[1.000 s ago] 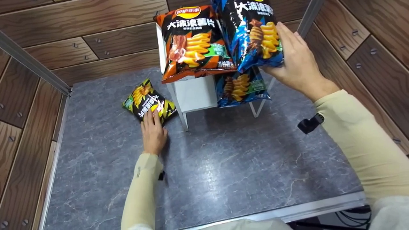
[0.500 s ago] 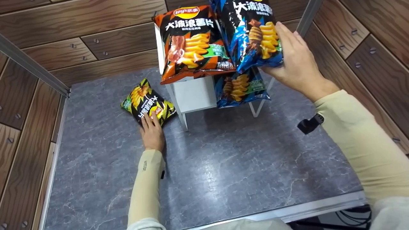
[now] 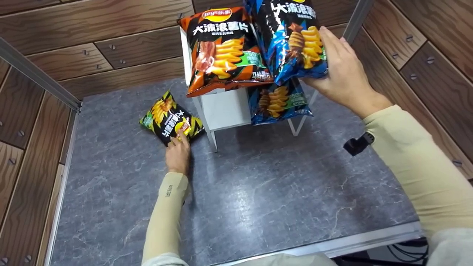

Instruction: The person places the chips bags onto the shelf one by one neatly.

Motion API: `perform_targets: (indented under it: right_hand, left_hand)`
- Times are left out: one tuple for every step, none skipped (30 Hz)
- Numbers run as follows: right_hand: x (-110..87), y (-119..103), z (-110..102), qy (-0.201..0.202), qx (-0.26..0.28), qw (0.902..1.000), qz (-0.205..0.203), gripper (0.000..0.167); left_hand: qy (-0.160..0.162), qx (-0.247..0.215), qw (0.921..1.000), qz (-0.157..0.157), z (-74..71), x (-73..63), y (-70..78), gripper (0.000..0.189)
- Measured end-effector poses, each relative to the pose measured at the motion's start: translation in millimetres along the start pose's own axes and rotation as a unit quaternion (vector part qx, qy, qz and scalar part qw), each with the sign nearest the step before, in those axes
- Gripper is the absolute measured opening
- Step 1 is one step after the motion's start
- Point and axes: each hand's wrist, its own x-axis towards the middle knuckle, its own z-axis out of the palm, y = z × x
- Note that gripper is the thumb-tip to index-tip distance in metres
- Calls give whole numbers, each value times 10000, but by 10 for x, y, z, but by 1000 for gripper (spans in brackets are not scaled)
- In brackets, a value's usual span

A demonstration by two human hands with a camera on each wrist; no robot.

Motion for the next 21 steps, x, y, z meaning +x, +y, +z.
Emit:
perform_targets:
  right_hand:
    - [-1, 2, 0, 2, 4, 10000, -1, 93]
    - [-2, 4, 0, 2, 9, 10000, 0, 93]
    - [-3, 4, 0, -2, 15, 10000, 2, 93]
    - [-3, 4, 0, -6, 21, 10000, 5, 92]
    - [-3, 4, 0, -1, 23, 10000, -6, 92]
    - [-2, 3, 1, 0, 28, 10000, -9, 92]
    - [-3, 3, 0, -2, 32, 10000, -6, 92]
    - [-4, 4, 0, 0, 34, 10000, -7, 93]
    - [-5, 3, 0, -8, 37, 10000, -3, 93]
    - [-6, 2, -1, -17, 37, 10000, 2, 93]
    - [-6, 2, -1, -28, 37, 10000, 7, 93]
    - [-7, 1, -2, -48, 39, 10000, 28, 93]
    - [-7, 0, -3, -68, 46, 10000, 47, 93]
    - [-7, -1, -4, -85, 56, 9999, 62, 93]
    - [-6, -2, -5, -97, 55, 9999, 73, 93]
    - [-5, -3, -7, -102, 58, 9999, 80, 93]
    - [-3, -3, -7, -101, 59, 9999, 81, 93]
    - [-2, -2, -7, -95, 59, 9999, 79, 92]
    - [0, -3, -8, -100, 70, 9999, 86, 92]
    - [1, -2, -8, -94, 63, 9999, 84, 92]
    - [0, 0, -8, -87, 54, 9999, 81, 92]
  left_hand:
    - [-41, -10, 10000, 39, -15, 8, 2, 38]
    - [-79, -37, 9999, 60, -26, 15, 8, 38]
    - [-128, -62, 9999, 63, -38, 20, 19, 38]
    - [-164, -81, 9998, 40, -50, 27, 36, 38]
    - [-224, -73, 9997, 8, -62, 35, 57, 37]
    - [-283, -60, 9996, -47, -76, 43, 84, 37]
    - [-349, -33, 9993, -98, -93, 56, 117, 37]
    - [-418, -18, 9990, -170, -108, 69, 152, 36]
    - [-485, -11, 9985, -250, -125, 82, 189, 36]
    - [-542, -26, 9980, -332, -141, 99, 226, 36]
    - [-607, -44, 9973, -404, -157, 116, 258, 36]
    - [-653, -92, 9966, -491, -172, 134, 289, 35]
    - [-718, -144, 9958, -553, -188, 151, 315, 33]
    - [-800, -191, 9947, -612, -198, 168, 335, 31]
    - [-884, -249, 9936, -661, -207, 185, 352, 29]
    - [-970, -294, 9924, -701, -213, 203, 363, 27]
    - [-1060, -334, 9910, -742, -221, 221, 369, 25]
    - [-1144, -369, 9898, -764, -228, 239, 372, 24]
    - [-1212, -411, 9888, -768, -233, 256, 370, 22]
    - [-1269, -516, 9873, -805, -238, 271, 365, 21]
    - [-1304, -669, 9856, -843, -242, 284, 358, 20]
